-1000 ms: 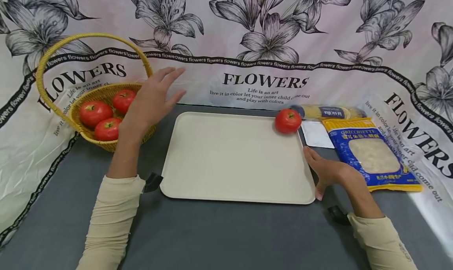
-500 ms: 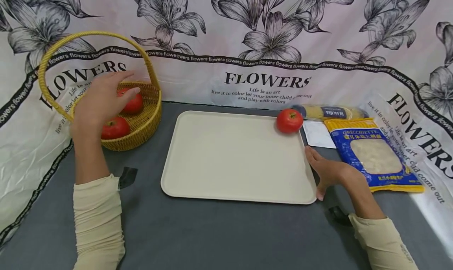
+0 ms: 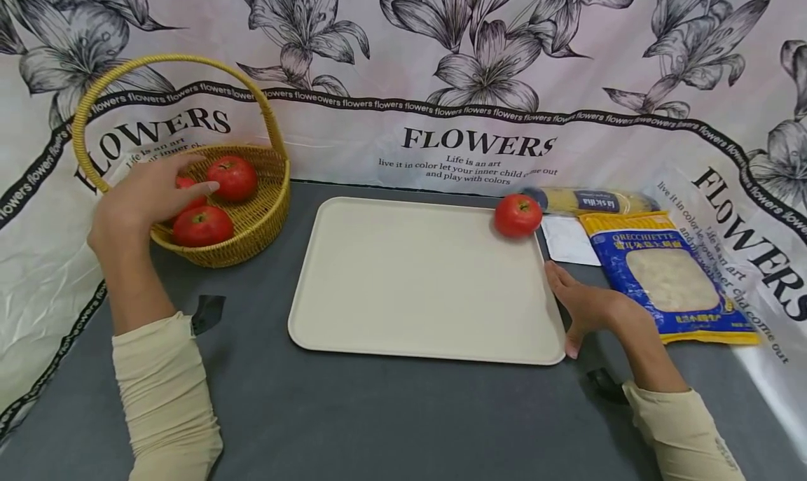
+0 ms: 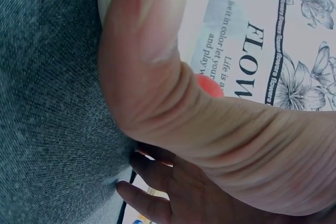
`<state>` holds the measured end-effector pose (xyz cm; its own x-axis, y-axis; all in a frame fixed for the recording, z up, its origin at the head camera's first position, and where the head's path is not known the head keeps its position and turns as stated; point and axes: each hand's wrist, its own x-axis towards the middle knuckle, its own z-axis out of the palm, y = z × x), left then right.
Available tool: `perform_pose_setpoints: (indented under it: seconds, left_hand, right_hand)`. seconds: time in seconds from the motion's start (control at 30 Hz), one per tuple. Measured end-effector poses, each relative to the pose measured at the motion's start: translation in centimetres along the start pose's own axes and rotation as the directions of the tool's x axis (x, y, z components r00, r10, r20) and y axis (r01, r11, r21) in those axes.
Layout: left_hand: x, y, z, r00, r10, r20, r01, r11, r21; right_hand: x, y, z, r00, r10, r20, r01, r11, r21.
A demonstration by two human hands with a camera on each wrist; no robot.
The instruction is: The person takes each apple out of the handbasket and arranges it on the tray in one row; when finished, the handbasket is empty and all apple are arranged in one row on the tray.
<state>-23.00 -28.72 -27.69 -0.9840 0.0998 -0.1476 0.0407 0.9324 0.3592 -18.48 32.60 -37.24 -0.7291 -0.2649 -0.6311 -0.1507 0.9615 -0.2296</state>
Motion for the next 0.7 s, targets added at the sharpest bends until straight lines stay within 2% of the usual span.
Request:
perform_pose_setpoints:
  seconds: [0.23,0.47,0.53,0.6,0.7]
  left_hand:
    - [0.3,-0.9,0.9,0.986,-0.022,0.164,0.013,0.999,0.052]
    - [0.3,-1.1,1.6,0.974,-0.020,0.227,0.005,0.998,0.065]
    - [0.2,-1.1,1.8,0.969,-0.037,0.246,0.022,0.998,0.062]
    - [0.0,-1.2,1.8,0.957,-0.086,0.276,0.077,0.996,0.043]
    - [-0.2,-1.4,1.8,0.943,-0.125,0.307,0.119,0.992,0.039]
  right_hand:
    - [0.0,0.2,0.2,1.000,-0.005,-0.007,0.005,1.000,-0.005]
    - [0.1,0.4,0.4,1.000,-0.001,-0.012,0.001,1.000,-0.017]
    - [0.0,0.5,0.3,1.000,0.001,-0.015,-0.002,1.000,-0.011]
    - [0.0,0.5,0.3,1.000,-0.002,-0.018,0.001,1.000,-0.009]
    - [0.0,0.5,0.4,1.000,-0.006,-0.021,0.006,1.000,-0.011]
